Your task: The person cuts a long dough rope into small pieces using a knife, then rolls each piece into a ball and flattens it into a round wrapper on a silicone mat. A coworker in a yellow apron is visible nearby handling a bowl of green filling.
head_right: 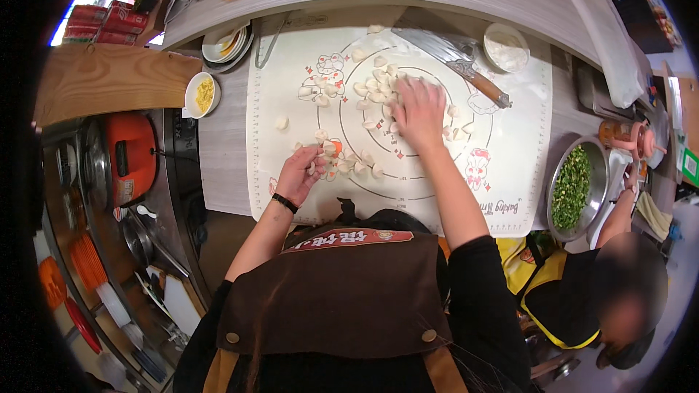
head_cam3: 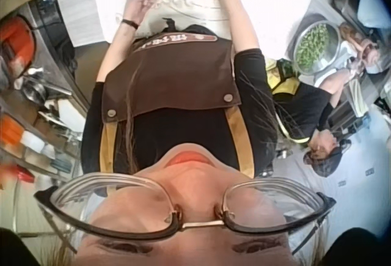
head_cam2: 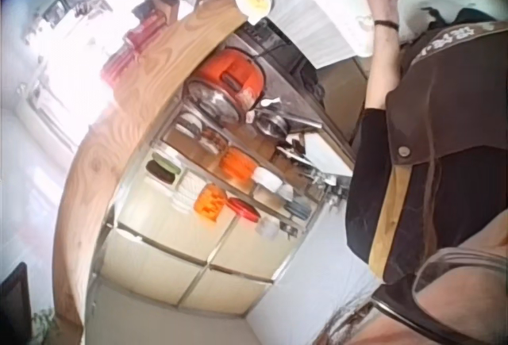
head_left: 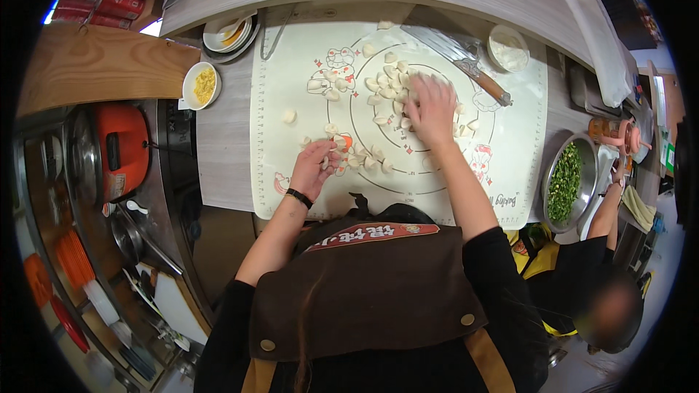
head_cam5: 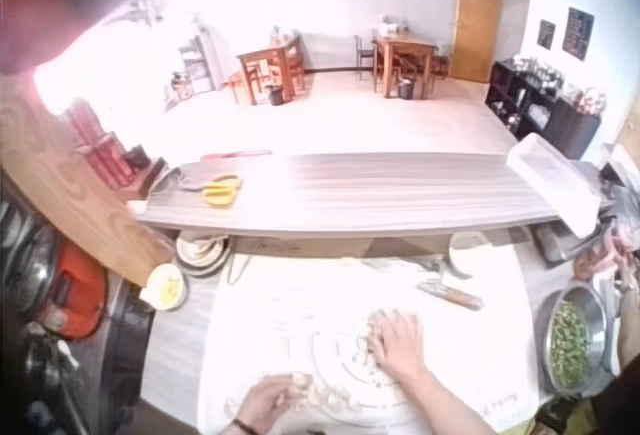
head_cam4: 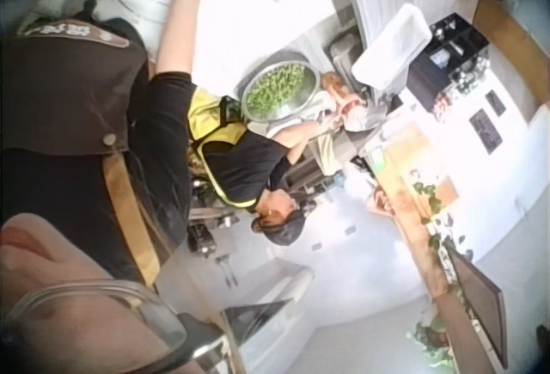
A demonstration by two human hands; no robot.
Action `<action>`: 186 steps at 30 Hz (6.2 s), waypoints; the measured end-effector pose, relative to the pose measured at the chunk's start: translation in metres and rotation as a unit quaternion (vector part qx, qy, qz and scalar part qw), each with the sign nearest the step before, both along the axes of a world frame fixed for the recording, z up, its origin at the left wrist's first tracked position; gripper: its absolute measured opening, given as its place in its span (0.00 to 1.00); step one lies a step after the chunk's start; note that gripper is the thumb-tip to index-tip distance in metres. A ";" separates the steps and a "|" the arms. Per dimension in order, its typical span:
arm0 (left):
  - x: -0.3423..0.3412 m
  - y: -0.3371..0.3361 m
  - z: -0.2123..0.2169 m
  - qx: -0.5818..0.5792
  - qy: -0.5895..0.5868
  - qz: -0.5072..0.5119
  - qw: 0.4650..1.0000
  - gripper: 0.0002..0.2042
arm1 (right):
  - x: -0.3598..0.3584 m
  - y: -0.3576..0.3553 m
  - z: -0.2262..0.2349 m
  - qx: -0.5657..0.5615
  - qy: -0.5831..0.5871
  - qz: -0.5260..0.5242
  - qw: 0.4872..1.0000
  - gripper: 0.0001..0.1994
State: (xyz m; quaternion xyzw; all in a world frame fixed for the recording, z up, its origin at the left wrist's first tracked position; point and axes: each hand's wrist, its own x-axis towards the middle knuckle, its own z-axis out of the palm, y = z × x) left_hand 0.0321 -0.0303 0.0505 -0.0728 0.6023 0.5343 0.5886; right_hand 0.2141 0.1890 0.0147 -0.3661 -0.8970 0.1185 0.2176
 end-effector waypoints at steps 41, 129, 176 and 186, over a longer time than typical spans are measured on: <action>-0.019 -0.054 0.013 0.211 -0.143 -0.162 0.953 0.43 | -0.031 -0.160 0.042 -0.423 0.100 0.217 0.874 0.09; -0.060 -0.127 -0.026 0.066 -0.061 0.017 0.996 0.13 | -0.129 -0.090 -0.008 -0.328 -0.055 0.137 0.933 0.13; -0.079 -0.144 -0.022 0.053 -0.048 0.056 0.996 0.11 | -0.205 -0.085 -0.010 -0.283 0.055 0.077 0.954 0.11; -0.069 -0.066 -0.012 0.138 -0.028 0.002 0.990 0.16 | -0.199 -0.117 -0.003 -0.490 0.338 0.006 0.803 0.13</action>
